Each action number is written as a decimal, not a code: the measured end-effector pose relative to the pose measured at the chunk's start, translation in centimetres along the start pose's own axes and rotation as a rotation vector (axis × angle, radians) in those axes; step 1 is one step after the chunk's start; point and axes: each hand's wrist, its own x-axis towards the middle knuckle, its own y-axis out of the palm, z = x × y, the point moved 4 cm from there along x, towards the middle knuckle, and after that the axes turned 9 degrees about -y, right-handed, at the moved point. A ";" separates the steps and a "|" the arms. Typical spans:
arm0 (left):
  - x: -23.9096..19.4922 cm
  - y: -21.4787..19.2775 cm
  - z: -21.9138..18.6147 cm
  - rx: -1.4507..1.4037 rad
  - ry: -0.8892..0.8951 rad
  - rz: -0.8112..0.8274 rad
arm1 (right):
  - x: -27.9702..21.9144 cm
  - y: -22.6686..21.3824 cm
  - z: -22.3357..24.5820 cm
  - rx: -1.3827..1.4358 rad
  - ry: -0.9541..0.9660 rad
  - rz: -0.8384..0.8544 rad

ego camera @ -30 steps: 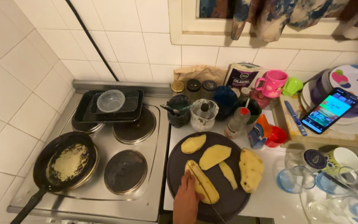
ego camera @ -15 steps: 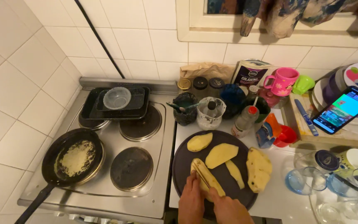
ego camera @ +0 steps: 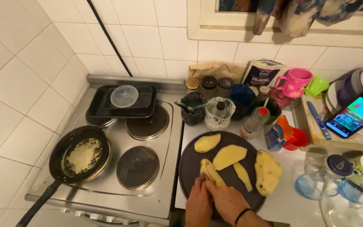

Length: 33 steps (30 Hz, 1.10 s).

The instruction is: Cutting peeled potatoes into sticks on a cutting board using a knife.

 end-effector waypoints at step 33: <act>-0.1 -1.2 -2.9 0.106 -0.111 0.104 | -5.7 8.3 -7.2 -0.036 0.091 0.256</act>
